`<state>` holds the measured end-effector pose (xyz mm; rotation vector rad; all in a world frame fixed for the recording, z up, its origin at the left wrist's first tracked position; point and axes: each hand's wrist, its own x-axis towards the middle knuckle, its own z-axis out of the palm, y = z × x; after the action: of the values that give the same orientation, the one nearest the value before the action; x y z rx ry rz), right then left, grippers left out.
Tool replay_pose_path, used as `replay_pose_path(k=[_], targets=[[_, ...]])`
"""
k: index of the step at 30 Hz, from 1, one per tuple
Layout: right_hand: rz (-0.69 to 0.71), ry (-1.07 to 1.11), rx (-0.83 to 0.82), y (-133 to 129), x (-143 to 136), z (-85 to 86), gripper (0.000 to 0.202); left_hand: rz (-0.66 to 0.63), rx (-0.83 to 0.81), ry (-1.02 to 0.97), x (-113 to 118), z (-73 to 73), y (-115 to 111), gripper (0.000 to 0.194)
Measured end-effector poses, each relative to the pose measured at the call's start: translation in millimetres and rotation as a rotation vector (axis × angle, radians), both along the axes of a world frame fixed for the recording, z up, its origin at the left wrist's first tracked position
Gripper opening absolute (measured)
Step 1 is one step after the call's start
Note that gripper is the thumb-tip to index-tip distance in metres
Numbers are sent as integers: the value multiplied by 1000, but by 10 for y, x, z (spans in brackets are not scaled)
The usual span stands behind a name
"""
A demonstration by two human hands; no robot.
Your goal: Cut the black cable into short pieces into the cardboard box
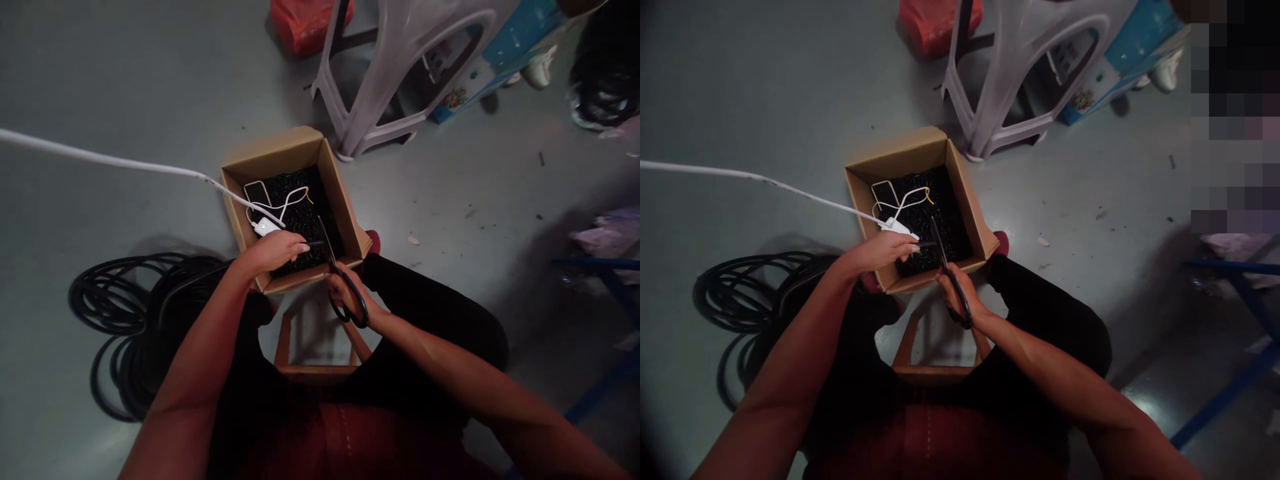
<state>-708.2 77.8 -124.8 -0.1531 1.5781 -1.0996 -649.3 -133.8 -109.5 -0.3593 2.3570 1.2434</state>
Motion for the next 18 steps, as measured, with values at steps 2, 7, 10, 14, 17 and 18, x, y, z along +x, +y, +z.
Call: replay_pose_path(k=[2, 7, 10, 14, 17, 18], targets=[[-59, -77, 22, -15, -8, -2, 30, -15, -2, -6, -4, -23, 17, 30], [-131, -71, -46, -41, -64, -82, 30, -20, 16, 18, -12, -36, 64, 33], [-233, -61, -95, -76, -152, -123, 35, 12, 56, 13, -16, -8, 81, 33], [-347, -82, -142, -134, -297, -107, 49, 55, 89, -10, -20, 43, 91, 35], [-329, -38, -187, -151, -360, -93, 55, 57, 102, 29, -18, 52, 103, 36], [-316, -20, -195, -152, -370, -92, 55, 61, 110, 33, -16, 48, 109, 37]])
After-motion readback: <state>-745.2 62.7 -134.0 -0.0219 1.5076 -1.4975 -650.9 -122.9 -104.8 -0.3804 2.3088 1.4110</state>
